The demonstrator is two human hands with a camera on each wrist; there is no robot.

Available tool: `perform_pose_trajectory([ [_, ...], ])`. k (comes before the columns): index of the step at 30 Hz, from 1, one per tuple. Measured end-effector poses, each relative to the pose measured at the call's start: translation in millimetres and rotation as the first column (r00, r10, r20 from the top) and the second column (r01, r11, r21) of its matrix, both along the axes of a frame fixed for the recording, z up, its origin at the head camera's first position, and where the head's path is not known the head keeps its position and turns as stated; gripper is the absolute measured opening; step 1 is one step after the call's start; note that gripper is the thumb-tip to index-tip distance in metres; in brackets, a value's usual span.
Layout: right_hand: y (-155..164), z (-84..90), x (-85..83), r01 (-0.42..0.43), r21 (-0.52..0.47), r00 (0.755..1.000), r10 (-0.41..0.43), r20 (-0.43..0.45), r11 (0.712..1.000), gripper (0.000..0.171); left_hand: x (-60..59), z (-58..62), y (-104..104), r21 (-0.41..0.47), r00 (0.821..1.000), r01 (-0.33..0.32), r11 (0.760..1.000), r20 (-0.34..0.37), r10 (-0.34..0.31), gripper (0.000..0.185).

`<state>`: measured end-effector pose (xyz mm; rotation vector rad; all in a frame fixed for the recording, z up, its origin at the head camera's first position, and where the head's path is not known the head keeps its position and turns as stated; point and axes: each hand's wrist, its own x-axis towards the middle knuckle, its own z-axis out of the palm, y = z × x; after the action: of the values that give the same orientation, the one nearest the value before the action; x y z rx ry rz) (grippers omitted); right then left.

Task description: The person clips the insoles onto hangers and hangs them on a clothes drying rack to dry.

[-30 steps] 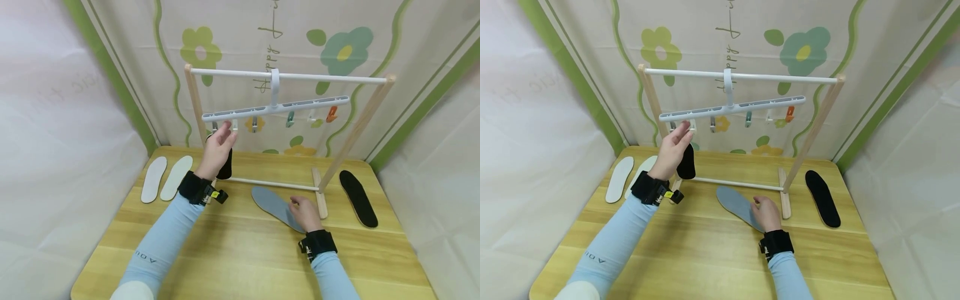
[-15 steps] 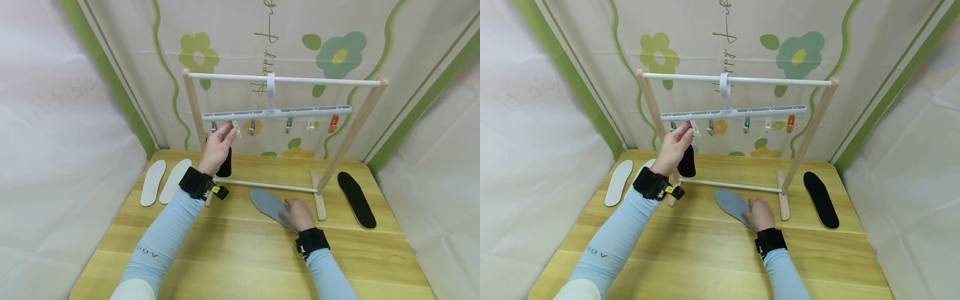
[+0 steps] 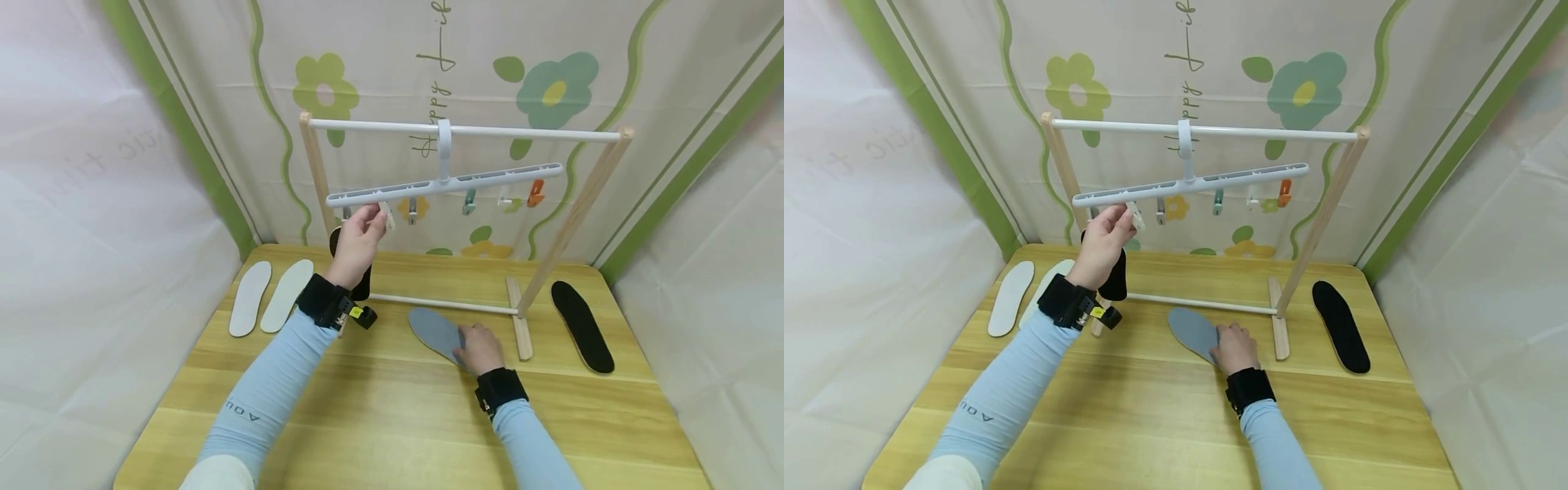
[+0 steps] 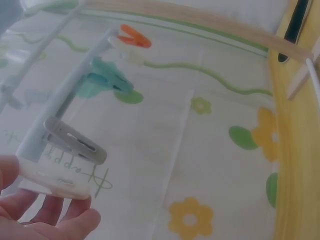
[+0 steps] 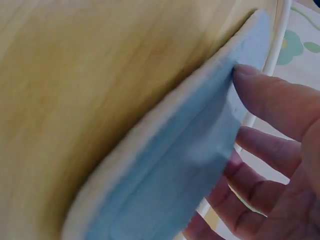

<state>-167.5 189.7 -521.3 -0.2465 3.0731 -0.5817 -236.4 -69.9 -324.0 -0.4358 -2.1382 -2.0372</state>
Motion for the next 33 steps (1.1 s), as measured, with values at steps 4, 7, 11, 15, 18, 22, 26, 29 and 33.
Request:
perform_pose_trajectory([
  [4,-1,-0.5,-2.6,0.017,-0.046,1.000,-0.018,-0.010,0.999,0.045,1.2,-2.0,3,0.018,1.000,-0.011,1.000,-0.007,0.012,0.043],
  [7,-2,2.4,-3.5,0.037,-0.134,0.999,-0.039,-0.011,0.990,0.031,2.6,-2.7,5,0.020,1.000,-0.015,1.000,-0.027,0.016,0.043],
  [11,-4,10.6,-4.5,0.055,-0.245,0.998,-0.064,-0.028,0.968,0.019,4.7,-2.4,7,0.028,0.999,-0.010,1.000,-0.043,0.011,0.042],
  [15,-6,21.1,-4.7,0.041,-0.330,0.994,-0.071,-0.078,0.943,0.017,6.2,-1.6,9,0.034,0.999,0.000,0.999,-0.038,0.001,0.041],
  [18,-10,33.9,-2.3,0.016,-0.424,0.991,-0.069,-0.111,0.906,0.017,7.5,-0.9,10,0.024,0.999,0.005,1.000,-0.035,-0.004,0.041],
  [22,-15,52.7,0.8,-0.029,-0.529,0.982,-0.075,-0.173,0.848,0.018,9.7,0.7,10,-0.014,0.999,-0.004,1.000,-0.038,0.003,0.040],
  [26,-22,67.9,1.6,-0.062,-0.573,0.971,-0.083,-0.224,0.817,0.018,11.3,1.4,11,-0.036,0.998,-0.040,0.999,-0.044,0.039,0.038],
  [29,-28,76.7,1.0,-0.083,-0.596,0.968,-0.077,-0.239,0.798,0.017,12.2,1.1,12,-0.036,0.997,-0.062,0.997,-0.042,0.060,0.040],
  [33,-34,81.8,-1.9,-0.107,-0.620,0.967,-0.065,-0.248,0.777,0.016,14.1,1.4,12,-0.032,0.998,-0.064,0.997,-0.030,0.063,0.041],
])
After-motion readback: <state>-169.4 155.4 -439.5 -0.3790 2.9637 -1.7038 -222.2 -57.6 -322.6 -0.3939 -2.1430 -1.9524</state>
